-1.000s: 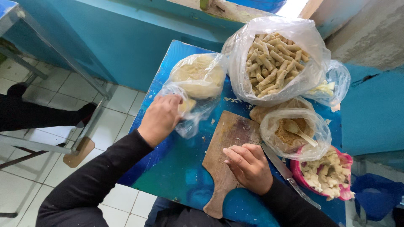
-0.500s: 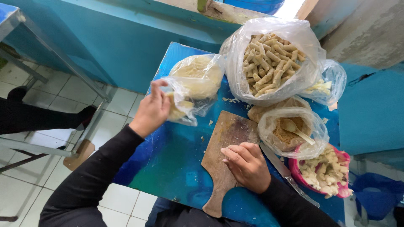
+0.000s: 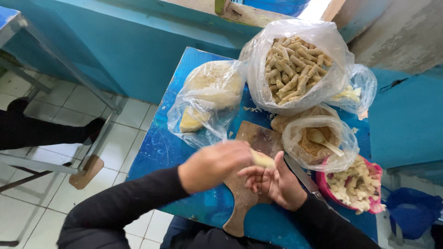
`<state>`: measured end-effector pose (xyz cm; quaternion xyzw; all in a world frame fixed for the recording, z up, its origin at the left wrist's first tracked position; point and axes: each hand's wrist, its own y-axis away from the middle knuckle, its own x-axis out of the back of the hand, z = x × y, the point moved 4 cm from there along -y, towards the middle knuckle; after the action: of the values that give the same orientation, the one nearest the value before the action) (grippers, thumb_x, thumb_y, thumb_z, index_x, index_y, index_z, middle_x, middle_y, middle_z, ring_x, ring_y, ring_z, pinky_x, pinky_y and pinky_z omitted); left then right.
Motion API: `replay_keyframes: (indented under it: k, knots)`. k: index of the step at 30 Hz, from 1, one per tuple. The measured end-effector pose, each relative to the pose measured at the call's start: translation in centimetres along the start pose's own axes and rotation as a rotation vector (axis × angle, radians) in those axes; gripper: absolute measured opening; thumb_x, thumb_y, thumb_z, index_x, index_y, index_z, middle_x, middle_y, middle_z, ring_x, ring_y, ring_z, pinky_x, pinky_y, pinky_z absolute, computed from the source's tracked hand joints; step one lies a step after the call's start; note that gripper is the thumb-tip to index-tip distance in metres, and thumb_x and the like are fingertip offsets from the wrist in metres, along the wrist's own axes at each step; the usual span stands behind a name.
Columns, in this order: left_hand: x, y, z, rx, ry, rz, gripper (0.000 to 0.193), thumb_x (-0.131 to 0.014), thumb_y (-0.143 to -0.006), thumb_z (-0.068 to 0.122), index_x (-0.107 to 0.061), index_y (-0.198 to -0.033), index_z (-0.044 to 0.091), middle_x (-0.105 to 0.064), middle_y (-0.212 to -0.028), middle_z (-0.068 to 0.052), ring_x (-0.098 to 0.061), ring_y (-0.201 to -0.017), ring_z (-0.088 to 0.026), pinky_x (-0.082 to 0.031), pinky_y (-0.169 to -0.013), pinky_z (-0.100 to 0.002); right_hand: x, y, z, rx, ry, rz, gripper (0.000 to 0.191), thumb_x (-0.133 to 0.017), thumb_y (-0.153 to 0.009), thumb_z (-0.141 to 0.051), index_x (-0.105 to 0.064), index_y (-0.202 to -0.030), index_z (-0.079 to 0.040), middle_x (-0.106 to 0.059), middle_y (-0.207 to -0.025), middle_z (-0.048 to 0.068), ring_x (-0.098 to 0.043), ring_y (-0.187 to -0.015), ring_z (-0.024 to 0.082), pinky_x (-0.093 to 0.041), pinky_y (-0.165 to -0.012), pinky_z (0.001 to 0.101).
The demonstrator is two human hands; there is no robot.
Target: The person sits at a blue table and assembles filled pastries. They take square dough wrappers, spoon brown filling from a plastic bag onto a wrapper, fold the wrapper over the filling, and place the folded pastry into a pink bowl with other finished pastries, repeating the cycle.
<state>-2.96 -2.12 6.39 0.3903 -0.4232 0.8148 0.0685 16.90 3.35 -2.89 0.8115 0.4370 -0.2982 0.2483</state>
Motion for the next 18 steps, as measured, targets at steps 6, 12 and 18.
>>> replay_keyframes:
  k: [6, 12, 18]
  knots:
    - [-4.4, -2.2, 4.8, -0.299, 0.025, -0.021, 0.034, -0.068, -0.097, 0.024, -0.062, -0.126, 0.008, -0.061, -0.132, -0.015, -0.057, -0.131, -0.033, -0.046, -0.113, -0.05, 2.5, 1.1, -0.4, -0.065, -0.104, 0.035, 0.05, -0.052, -0.108, -0.014, -0.04, -0.156, -0.005, -0.067, -0.12, 0.007, -0.065, -0.108, 0.016, -0.051, -0.096, 0.035]
    - [-13.1, -2.4, 13.3, -0.419, 0.493, -0.407, 0.023, -0.063, -0.104, 0.015, -0.063, -0.127, 0.014, -0.063, -0.13, -0.008, -0.059, -0.132, -0.026, -0.046, -0.115, -0.04, 3.9, 2.0, -0.1, -0.03, 0.15, 0.323, 0.049, -0.058, -0.098, -0.01, -0.046, -0.146, -0.006, -0.066, -0.118, 0.008, -0.066, -0.109, 0.017, -0.052, -0.097, 0.0356]
    - [-14.6, -3.0, 13.0, -0.38, 0.719, -0.34, 0.026, -0.064, -0.105, 0.015, -0.062, -0.131, 0.014, -0.062, -0.131, -0.011, -0.059, -0.132, -0.027, -0.044, -0.114, -0.04, 3.9, 2.3, -0.7, 0.138, 0.194, 0.313, 0.052, -0.058, -0.097, -0.008, -0.045, -0.147, -0.004, -0.065, -0.128, 0.011, -0.064, -0.117, 0.019, -0.05, -0.103, 0.036]
